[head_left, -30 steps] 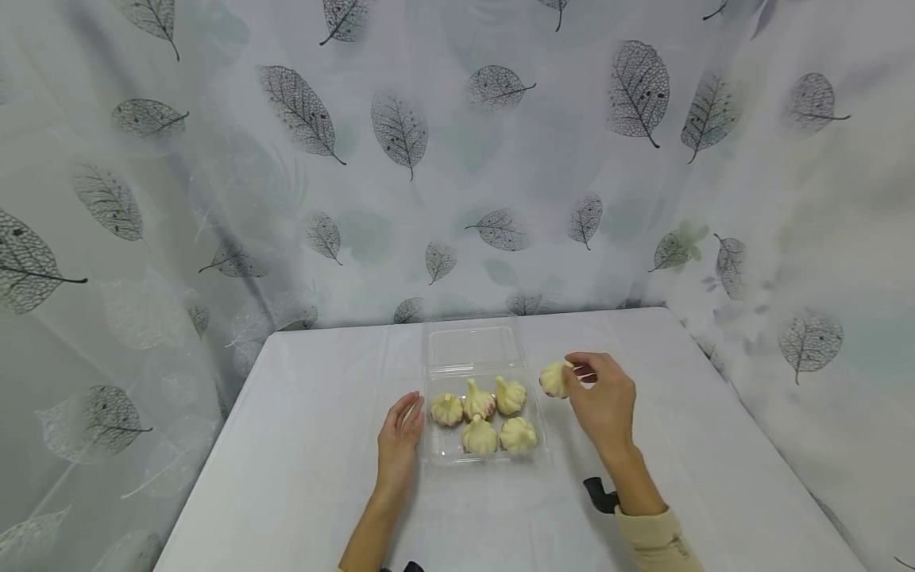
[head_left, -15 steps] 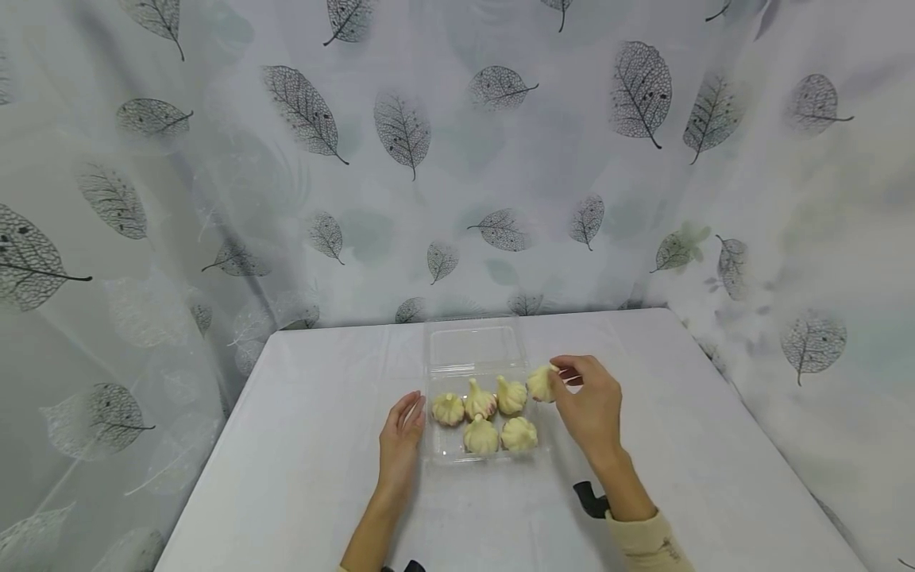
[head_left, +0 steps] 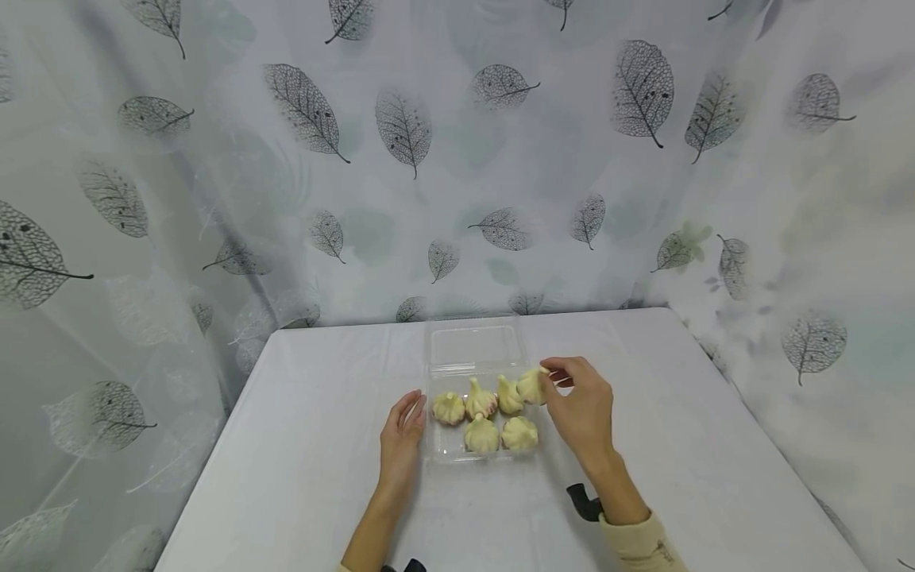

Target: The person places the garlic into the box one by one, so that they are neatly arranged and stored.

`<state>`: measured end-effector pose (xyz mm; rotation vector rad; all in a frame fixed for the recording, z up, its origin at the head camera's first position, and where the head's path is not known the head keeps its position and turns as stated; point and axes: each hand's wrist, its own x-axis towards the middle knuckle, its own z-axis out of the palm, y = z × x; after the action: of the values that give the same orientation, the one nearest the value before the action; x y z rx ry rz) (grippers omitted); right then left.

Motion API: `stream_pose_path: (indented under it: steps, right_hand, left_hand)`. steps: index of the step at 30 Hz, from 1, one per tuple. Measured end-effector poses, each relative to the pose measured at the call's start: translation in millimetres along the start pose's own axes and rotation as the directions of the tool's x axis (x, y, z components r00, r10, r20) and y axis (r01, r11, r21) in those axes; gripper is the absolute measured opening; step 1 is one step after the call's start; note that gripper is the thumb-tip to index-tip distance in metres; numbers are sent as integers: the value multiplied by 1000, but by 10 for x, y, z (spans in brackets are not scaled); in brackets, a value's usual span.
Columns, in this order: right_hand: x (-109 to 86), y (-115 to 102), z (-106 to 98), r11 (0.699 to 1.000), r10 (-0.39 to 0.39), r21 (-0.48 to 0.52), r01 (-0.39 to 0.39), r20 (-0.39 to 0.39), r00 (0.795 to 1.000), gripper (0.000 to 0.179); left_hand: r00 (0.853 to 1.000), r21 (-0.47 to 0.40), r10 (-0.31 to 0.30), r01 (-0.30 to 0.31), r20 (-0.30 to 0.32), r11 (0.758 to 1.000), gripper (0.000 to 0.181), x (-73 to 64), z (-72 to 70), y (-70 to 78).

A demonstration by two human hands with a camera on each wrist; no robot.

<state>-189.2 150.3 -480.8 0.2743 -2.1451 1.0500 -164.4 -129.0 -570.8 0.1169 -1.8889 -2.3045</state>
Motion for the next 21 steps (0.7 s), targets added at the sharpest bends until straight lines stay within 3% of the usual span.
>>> stream_pose_path:
  steps: [21]
  right_hand:
    - [-51,-247,134,998,-47,46,45,47,998,22]
  left_hand:
    - [1000,-1,-5,5,16,1000,46,-5,2,13]
